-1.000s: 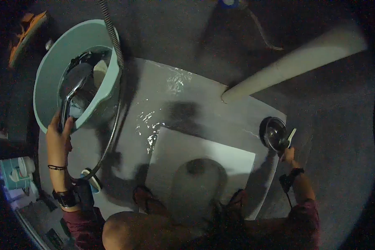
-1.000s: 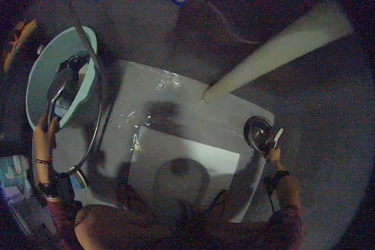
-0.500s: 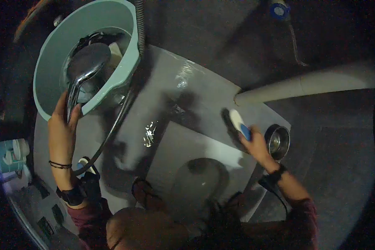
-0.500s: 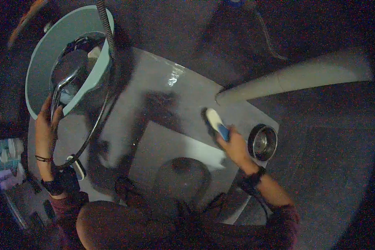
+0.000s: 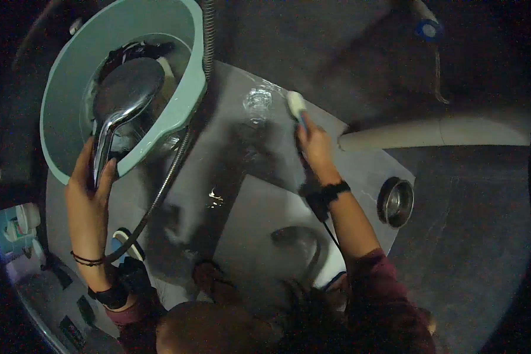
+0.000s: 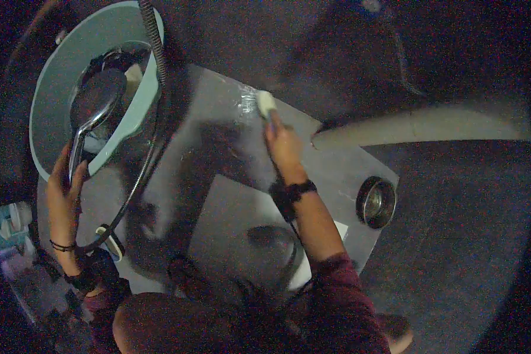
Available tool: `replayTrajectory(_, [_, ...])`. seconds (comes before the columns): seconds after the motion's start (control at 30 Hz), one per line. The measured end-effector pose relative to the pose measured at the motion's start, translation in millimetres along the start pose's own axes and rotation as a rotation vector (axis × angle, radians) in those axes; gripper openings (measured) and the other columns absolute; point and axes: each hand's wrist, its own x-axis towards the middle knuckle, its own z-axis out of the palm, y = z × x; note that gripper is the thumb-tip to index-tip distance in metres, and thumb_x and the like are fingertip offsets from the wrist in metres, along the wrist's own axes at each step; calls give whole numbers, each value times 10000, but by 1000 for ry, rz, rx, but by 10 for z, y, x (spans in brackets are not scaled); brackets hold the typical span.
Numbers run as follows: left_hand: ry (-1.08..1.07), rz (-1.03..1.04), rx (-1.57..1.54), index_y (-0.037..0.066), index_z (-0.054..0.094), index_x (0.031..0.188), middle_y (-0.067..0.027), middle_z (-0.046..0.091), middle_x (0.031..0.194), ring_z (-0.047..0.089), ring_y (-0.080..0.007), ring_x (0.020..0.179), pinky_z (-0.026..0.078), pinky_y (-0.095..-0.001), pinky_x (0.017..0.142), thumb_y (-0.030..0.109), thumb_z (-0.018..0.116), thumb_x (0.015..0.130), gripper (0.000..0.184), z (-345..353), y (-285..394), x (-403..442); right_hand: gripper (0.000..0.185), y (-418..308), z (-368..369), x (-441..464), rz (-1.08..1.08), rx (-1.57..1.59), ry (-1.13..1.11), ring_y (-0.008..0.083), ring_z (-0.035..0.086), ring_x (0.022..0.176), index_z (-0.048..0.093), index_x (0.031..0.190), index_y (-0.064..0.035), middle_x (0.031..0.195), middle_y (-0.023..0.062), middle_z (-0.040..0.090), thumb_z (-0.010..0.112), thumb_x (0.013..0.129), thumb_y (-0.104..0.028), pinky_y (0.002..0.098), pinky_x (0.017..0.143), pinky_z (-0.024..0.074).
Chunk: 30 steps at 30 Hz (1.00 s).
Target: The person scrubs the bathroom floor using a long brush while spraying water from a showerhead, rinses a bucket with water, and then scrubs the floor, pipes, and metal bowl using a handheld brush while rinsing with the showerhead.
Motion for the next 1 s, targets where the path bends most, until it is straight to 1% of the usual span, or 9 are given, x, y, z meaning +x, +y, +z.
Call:
replayTrajectory(0.13, [42,40,24,-29,439,1165,-144,567,1013,543,-137,863,412,-253,776,163,574,794,438,25,-11,-3,373,212,-122,-359,178,-63,183,355,547,624,463,1178,-151,724,215,553,461,826,-276,429,549,430])
replayTrajectory(0.2, [52,39,48,-30,445,1159,-142,569,1009,545,-134,863,412,-250,776,157,576,792,432,35,39,-2,391,50,5,-331,260,-83,81,360,548,628,439,1195,-141,704,214,553,453,831,-283,434,557,434])
replayTrajectory(0.37, [58,44,70,-28,463,1143,-136,576,1003,552,-137,865,420,-248,763,148,579,786,415,20,69,6,431,-504,372,190,-270,-7,3,372,554,644,375,1241,-177,757,231,555,450,835,-303,435,584,457])
replayTrajectory(0.47, [71,91,-50,-20,472,1137,-125,589,979,561,-139,834,433,-253,736,147,582,783,406,26,47,39,359,-369,129,303,-312,-101,-57,361,542,661,449,1187,-169,808,217,543,473,836,-238,429,617,429])
replayTrajectory(0.5, [65,64,-73,-13,481,1129,-131,593,968,568,-143,821,436,-255,727,146,586,778,400,15,45,62,427,-289,55,299,-262,-276,10,332,550,675,407,1220,-244,807,165,527,494,809,-171,409,606,448])
replayTrajectory(0.53, [58,37,-96,-7,490,1121,-137,598,957,575,-148,807,439,-256,719,146,590,772,394,18,46,69,427,-209,-59,322,-276,-282,7,332,550,675,407,1220,-244,807,165,527,494,809,-171,409,606,448])
replayTrajectory(0.6, [104,50,-51,-2,498,1113,-148,601,937,581,-152,795,440,-254,715,149,596,765,392,25,25,85,487,-138,-226,392,-255,-670,-125,291,572,704,356,1245,-302,876,139,518,459,797,-139,377,592,487])
replayTrajectory(0.87, [115,82,7,7,514,1093,-171,605,878,590,-166,765,439,-262,688,165,611,746,393,16,32,100,569,-692,210,978,-405,-612,-61,283,551,804,290,1274,-331,947,117,488,425,786,-70,353,625,487])
replayTrajectory(1.0, [112,98,-74,2,505,1099,-155,602,857,569,-136,754,435,-257,687,150,610,747,397,22,-60,78,597,-248,70,593,-356,-604,-26,315,545,827,245,1289,-340,1016,141,481,420,788,-67,370,646,486])
